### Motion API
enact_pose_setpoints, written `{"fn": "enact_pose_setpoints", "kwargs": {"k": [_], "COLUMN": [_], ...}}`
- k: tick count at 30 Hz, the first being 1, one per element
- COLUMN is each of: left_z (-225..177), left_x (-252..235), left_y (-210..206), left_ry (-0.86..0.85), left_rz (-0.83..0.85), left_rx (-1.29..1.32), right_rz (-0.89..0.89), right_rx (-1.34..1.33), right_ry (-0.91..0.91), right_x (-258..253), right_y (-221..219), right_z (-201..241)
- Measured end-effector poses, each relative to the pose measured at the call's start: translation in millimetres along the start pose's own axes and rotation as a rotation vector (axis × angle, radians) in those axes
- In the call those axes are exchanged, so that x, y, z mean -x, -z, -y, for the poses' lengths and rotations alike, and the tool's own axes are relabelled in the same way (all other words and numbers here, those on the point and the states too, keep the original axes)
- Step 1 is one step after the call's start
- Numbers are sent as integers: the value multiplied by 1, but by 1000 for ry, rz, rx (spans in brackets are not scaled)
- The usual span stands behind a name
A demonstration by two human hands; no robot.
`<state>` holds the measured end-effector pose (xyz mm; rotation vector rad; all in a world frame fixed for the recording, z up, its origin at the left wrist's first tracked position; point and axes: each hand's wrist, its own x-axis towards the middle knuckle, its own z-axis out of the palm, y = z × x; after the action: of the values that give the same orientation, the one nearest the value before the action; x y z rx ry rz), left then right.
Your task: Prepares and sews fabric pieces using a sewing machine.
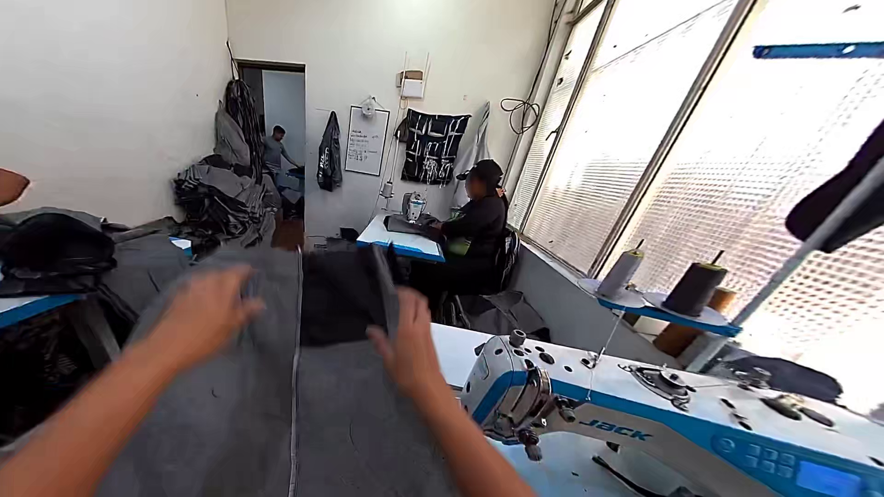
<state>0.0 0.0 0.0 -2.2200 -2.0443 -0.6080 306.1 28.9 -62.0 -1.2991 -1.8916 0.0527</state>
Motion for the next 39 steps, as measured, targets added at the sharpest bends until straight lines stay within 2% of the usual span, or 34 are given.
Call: {"fn": "enact_pose_setpoints", "kwargs": {"k": [2,3,4,6,12,17,21,24,28,34,36,37,39], "left_z": [-14,-10,-3,11,17,14,16,27,30,22,22,22,12], "left_x": [41,59,71,71,27,50,79,80,60,34,37,45,73], "left_y": [-108,-157,-194,-225,-231,-231,-227,-226,-221,-223,-227,-231,-230], "left_ry": [-136,-212,-264,-317,-289,-246,-171,-150,-141,-155,-180,-219,-316], "left_rz": [353,401,388,289,339,275,215,189,286,330,247,142,19], "left_rx": [74,111,120,141,95,84,69,68,45,74,108,131,208], "right_rz": [319,448,508,496,522,553,600,624,597,593,597,597,593], "right_rx": [127,161,194,196,249,210,166,148,176,219,234,241,248], "right_ry": [-12,-57,-94,-130,-168,-124,-19,-12,-66,-130,-142,-145,-144], "right_x": [69,94,110,117,82,82,70,60,60,57,56,56,55], "right_y": [-46,-62,-75,-88,-106,-102,-111,-120,-121,-115,-115,-116,-116], "right_z": [-29,-44,-61,-77,-92,-94,-94,-86,-81,-88,-87,-87,-87]}}
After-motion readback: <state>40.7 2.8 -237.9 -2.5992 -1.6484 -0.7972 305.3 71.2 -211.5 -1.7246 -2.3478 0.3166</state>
